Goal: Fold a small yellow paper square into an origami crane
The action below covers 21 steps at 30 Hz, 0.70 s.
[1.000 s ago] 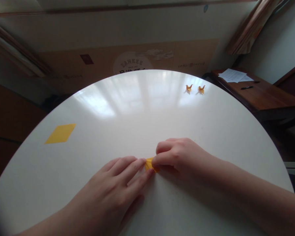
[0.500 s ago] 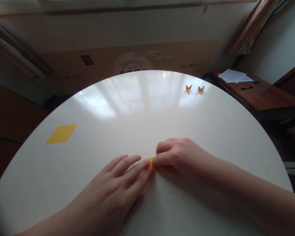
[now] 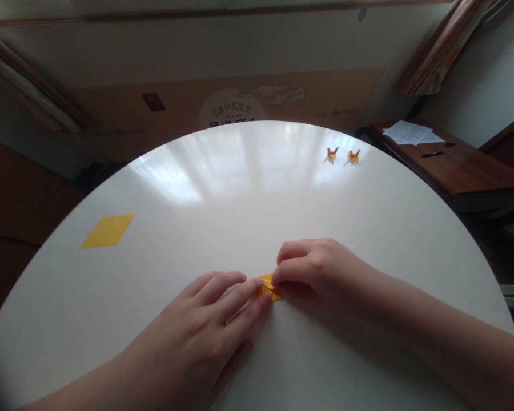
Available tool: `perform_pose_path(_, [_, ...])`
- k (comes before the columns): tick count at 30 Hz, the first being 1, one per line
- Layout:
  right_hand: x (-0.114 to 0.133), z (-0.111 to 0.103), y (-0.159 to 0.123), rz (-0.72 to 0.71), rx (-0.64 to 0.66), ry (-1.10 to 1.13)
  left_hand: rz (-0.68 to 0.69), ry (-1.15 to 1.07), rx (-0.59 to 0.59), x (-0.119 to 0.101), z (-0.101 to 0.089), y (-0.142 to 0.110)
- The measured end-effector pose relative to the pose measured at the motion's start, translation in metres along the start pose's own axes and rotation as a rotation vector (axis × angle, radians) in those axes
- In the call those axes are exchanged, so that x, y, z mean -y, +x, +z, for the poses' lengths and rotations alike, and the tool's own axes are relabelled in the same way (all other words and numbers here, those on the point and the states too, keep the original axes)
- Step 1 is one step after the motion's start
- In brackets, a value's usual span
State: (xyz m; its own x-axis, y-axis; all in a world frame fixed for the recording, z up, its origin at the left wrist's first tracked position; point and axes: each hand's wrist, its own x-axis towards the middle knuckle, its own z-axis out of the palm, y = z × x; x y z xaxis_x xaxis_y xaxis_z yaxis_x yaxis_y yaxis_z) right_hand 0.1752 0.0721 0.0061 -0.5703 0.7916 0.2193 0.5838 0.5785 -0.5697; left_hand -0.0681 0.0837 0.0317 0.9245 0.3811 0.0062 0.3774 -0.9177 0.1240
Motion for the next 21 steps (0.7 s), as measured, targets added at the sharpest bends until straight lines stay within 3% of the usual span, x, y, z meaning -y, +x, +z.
perform_pose_path(10, [-0.0006,0.0007,0.0009,-0.108,0.023,-0.173,-0.025,0.016,-0.027,-0.0039,0.0030,-0.0019])
perform_pose_path(21, [0.0051,-0.0010,0.0024,-0.080,0.070,-0.211,0.010,0.043,-0.044,-0.0016,0.0050,-0.0040])
